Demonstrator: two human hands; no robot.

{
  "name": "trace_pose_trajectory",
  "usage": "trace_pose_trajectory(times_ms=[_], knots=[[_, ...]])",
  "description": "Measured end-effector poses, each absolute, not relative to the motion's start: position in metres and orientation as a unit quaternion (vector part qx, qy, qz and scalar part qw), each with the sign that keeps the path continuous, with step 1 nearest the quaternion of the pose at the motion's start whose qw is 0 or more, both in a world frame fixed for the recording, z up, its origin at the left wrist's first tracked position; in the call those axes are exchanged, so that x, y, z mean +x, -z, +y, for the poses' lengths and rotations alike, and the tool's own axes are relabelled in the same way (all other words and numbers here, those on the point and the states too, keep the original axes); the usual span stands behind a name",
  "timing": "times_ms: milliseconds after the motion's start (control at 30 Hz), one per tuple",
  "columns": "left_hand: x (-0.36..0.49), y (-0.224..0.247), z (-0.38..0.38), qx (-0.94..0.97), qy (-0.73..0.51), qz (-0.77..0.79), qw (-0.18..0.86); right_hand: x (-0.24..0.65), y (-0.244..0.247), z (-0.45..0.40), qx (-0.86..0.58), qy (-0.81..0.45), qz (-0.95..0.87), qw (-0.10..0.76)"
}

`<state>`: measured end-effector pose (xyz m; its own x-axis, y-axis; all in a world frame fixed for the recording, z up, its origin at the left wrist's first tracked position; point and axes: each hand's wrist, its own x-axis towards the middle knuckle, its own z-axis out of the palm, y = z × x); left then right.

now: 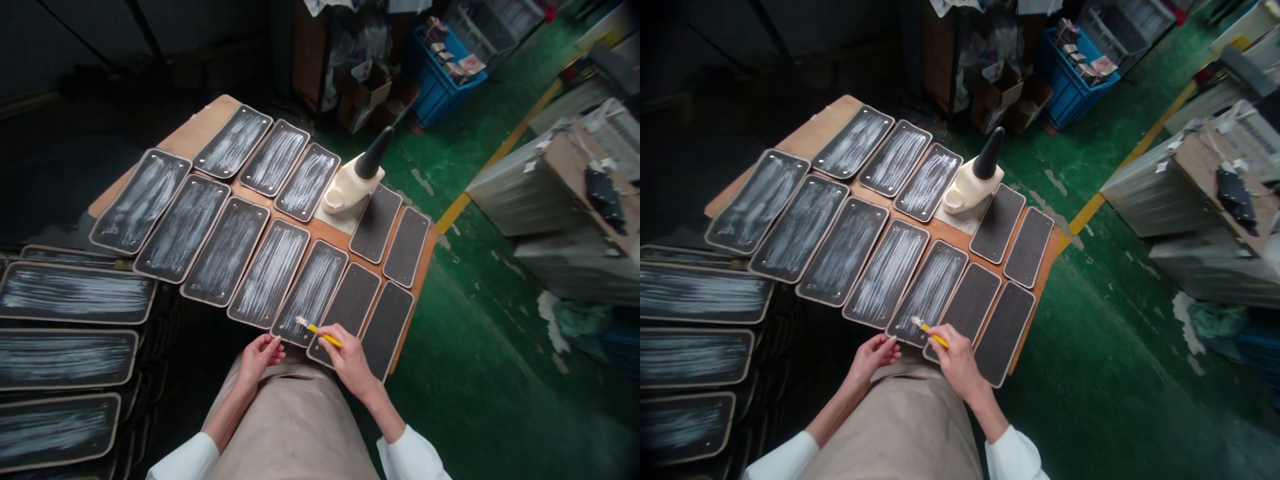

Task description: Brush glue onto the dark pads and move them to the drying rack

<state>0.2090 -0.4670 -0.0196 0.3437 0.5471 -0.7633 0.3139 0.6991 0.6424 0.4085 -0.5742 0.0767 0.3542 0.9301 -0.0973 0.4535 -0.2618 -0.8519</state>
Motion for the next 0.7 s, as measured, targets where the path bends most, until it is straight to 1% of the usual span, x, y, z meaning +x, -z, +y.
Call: trace_pose_trajectory(times_ms=[67, 133, 267, 367, 533, 700], knots=[[0.209, 0.019, -0.471, 0.379, -0.053, 0.574, 0.723, 0.426, -0.081, -0.586, -0.756, -0.272, -0.439, 0.402], [0.211, 0.020, -0.476, 0.377, -0.020, 0.571, 0.729, 0.451, -0.081, -0.597, -0.789, -0.209, -0.416, 0.400], [0.225, 0.027, -0.491, 0.369, 0.051, 0.519, 0.769, 0.502, -0.072, -0.610, -0.835, -0.094, -0.415, 0.349], [0.241, 0.031, -0.503, 0.355, 0.103, 0.491, 0.789, 0.524, -0.059, -0.613, -0.850, -0.051, -0.428, 0.304], [0.260, 0.032, -0.518, 0.312, 0.137, 0.505, 0.793, 0.514, -0.040, -0.621, -0.855, -0.067, -0.445, 0.257], [0.264, 0.031, -0.527, 0.266, 0.095, 0.520, 0.806, 0.458, -0.036, -0.651, -0.846, -0.139, -0.444, 0.259]])
